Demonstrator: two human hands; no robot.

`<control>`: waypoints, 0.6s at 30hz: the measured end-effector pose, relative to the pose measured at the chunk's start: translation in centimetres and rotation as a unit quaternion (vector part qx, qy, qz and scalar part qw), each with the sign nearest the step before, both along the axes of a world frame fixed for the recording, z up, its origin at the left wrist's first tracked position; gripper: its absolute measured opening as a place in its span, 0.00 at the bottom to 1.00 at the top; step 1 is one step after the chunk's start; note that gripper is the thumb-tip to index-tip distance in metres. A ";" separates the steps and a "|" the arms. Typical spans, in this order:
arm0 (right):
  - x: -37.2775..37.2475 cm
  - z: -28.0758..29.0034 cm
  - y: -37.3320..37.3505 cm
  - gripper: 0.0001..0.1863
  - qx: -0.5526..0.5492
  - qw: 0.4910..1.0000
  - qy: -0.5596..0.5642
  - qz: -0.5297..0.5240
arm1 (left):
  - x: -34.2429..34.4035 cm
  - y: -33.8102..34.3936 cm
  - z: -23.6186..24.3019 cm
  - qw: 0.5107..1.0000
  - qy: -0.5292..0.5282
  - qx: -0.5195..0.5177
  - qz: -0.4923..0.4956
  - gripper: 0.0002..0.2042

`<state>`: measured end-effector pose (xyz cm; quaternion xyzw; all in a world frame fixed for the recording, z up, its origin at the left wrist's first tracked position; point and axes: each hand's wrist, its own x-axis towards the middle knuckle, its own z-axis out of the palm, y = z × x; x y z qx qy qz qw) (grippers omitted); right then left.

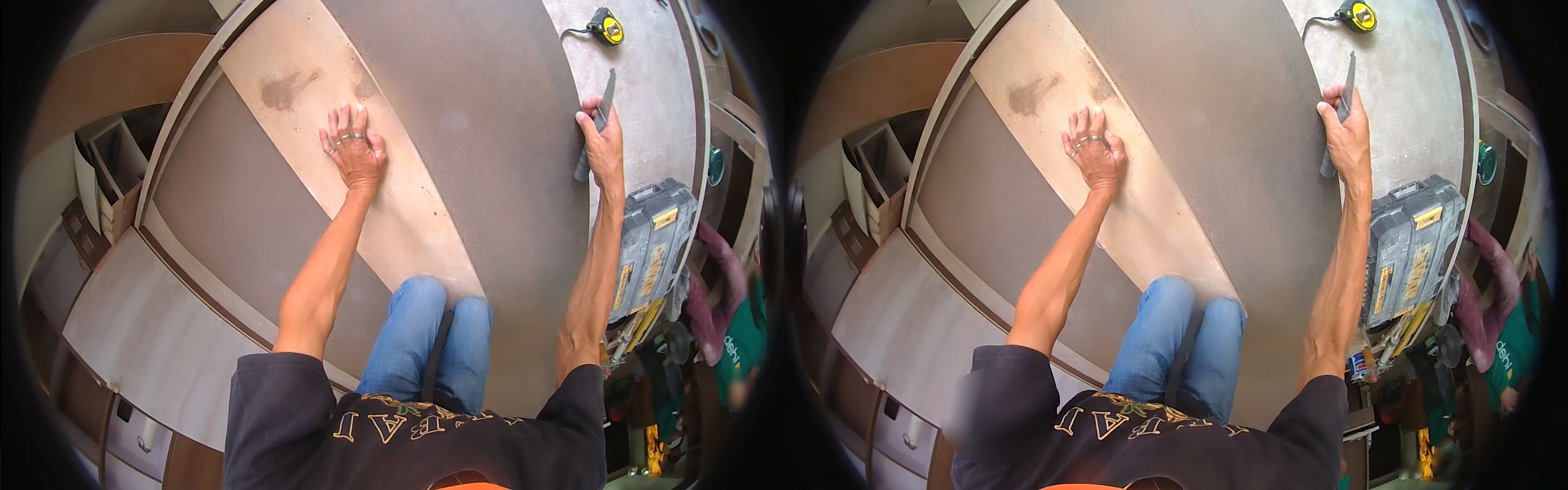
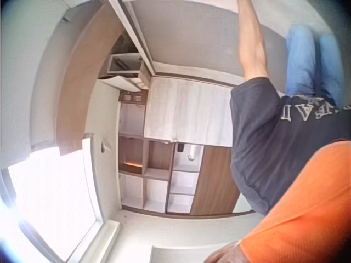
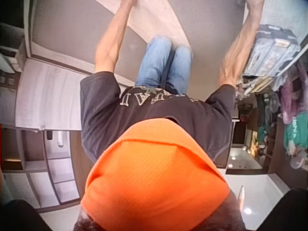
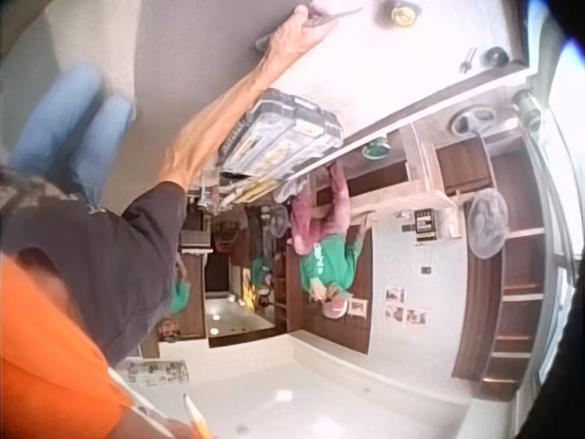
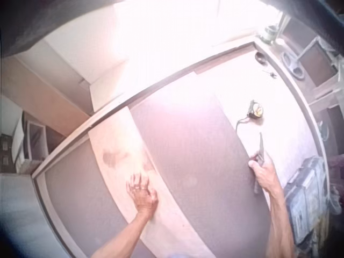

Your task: The person kneels on the floor and uses a utility knife to score and cut a rectangular wooden board. They measure the board with a tape measure and mark it with a pencil before completing the cut.

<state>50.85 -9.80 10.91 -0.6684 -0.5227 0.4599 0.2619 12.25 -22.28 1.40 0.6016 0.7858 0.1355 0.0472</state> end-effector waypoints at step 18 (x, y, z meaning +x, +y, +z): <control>-26.7 -3.0 -0.1 0.12 -0.070 0.970 -0.053 0.228 | -0.1 -0.9 -0.1 1.000 -0.022 -0.012 0.008 0.26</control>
